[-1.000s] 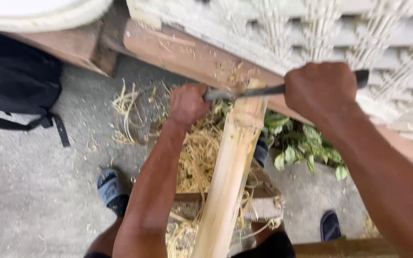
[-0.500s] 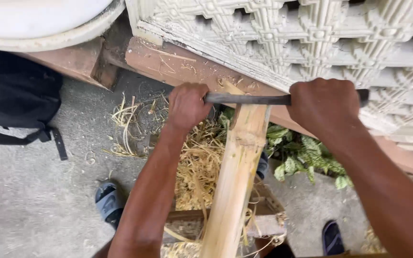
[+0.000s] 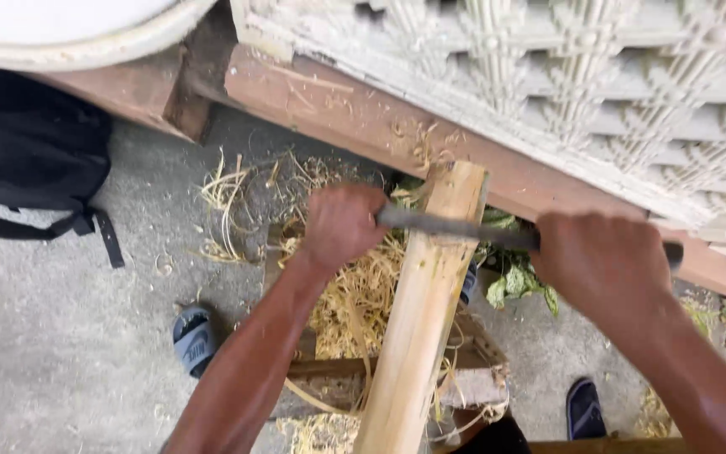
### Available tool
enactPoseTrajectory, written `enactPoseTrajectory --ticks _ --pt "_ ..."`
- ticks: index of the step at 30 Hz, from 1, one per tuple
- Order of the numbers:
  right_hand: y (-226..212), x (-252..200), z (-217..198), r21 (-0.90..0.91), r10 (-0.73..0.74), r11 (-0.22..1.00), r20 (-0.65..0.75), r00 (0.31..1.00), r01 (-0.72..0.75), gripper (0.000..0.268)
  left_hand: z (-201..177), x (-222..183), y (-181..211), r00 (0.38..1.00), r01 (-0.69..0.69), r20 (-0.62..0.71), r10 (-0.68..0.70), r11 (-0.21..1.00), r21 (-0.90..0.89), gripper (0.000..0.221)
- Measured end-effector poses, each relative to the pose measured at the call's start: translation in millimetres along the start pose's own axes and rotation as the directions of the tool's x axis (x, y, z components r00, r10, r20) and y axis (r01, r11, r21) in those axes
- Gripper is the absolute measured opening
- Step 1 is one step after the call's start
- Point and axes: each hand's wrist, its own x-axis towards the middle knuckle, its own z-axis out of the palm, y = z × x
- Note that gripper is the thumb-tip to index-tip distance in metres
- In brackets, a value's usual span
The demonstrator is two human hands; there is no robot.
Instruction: The person is scraping the surface of a bamboo pole with a knife to remove the outer layer.
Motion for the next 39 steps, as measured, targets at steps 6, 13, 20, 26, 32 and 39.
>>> enactPoseTrajectory --ticks 6,13,20,26,32,39 --pt "1.5 25.1 -25.1 -0.026 -0.013 1.0 -0.178 0.984 0.008 0.036 7.2 10.5 -17.2 0.998 0.07 -0.003 -0.07 0.997 -0.017 0.02" --pt "-0.6 47.0 -39.9 0.016 0.036 0.999 -0.146 0.989 -0.034 0.036 17.1 34.7 -34.2 0.992 -0.03 -0.124 0.036 0.998 0.052 0.019" --pt "-2.1 2.8 -35.8 0.019 0.033 0.999 0.029 0.999 -0.034 0.03 8.3 14.1 -4.2 0.995 0.084 0.064 -0.081 0.996 -0.032 0.01" --pt "-4.2 13.4 -60.4 -0.059 -0.009 0.998 -0.132 0.991 0.001 0.024 19.2 9.2 -11.2 0.964 0.23 0.159 -0.213 0.968 -0.099 0.007" --pt "-1.5 39.3 -58.3 -0.017 -0.004 1.0 -0.088 0.996 0.002 0.017 20.3 30.3 -19.2 0.91 0.344 0.262 -0.322 0.938 -0.04 0.012" --pt "-1.2 -11.5 -21.0 0.035 -0.028 0.999 -0.179 0.984 0.034 0.02 28.7 -4.2 -6.1 0.989 0.127 0.071 -0.127 0.992 0.006 0.011"
